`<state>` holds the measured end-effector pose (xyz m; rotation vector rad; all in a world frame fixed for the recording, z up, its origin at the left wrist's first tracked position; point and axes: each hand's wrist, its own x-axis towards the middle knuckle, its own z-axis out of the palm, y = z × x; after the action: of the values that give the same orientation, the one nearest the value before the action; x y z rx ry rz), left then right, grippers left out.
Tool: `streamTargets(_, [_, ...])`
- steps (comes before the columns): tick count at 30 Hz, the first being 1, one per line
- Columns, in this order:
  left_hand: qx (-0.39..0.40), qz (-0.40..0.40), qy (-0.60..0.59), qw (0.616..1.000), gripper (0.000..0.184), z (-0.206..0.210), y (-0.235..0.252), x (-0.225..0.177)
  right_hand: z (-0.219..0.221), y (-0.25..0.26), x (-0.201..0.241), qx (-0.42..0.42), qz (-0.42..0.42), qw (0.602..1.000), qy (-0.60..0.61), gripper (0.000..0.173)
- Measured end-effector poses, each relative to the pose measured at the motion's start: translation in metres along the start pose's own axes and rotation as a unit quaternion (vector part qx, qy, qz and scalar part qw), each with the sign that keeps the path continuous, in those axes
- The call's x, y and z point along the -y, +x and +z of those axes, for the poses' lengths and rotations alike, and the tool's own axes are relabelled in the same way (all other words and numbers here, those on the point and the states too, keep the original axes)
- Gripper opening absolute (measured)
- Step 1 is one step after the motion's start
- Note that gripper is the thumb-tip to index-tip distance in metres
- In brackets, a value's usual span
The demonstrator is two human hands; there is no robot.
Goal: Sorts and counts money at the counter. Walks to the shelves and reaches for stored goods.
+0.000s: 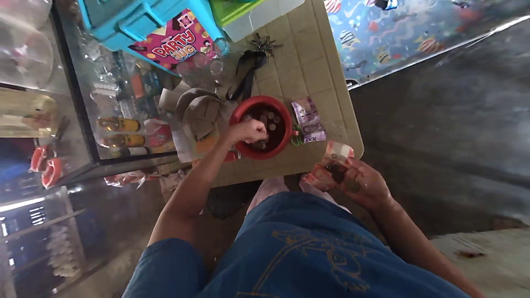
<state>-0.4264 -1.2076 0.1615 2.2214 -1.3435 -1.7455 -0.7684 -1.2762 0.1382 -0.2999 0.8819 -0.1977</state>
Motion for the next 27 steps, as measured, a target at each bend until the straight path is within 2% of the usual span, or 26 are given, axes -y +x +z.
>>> streamTargets(2, [0.026, -0.089, 0.194, 0.977, 0.032, 0.017, 0.01, -0.004, 0.0, 0.0, 0.0, -0.007, 0.005, 1.0, 0.004, 0.057])
streamTargets(5, [0.026, -0.168, 0.282, 0.944, 0.04, 0.038, 0.015, -0.01, 0.002, -0.002, 0.002, -0.011, 0.004, 1.0, 0.013, 0.057])
streamTargets(9, [0.003, -0.17, 0.257, 0.951, 0.046, 0.047, 0.02, -0.008, 0.003, -0.004, 0.002, -0.004, -0.004, 1.0, 0.005, 0.056])
streamTargets(13, [0.015, -0.173, 0.243, 0.954, 0.055, 0.045, 0.024, -0.004, 0.003, -0.002, 0.001, 0.0, -0.008, 1.0, 0.011, 0.057])
streamTargets(20, [-0.019, -0.193, 0.227, 0.954, 0.047, 0.051, 0.019, -0.01, 0.007, -0.002, 0.004, 0.005, -0.012, 1.0, 0.015, 0.056])
streamTargets(24, [0.0, -0.188, 0.238, 0.953, 0.043, 0.051, 0.022, -0.009, 0.008, -0.001, 0.005, -0.005, -0.005, 1.0, 0.016, 0.056])
streamTargets(27, [0.021, -0.156, 0.225, 0.962, 0.044, 0.049, 0.028, 0.003, 0.007, 0.0, 0.004, -0.012, 0.001, 1.0, 0.011, 0.054])
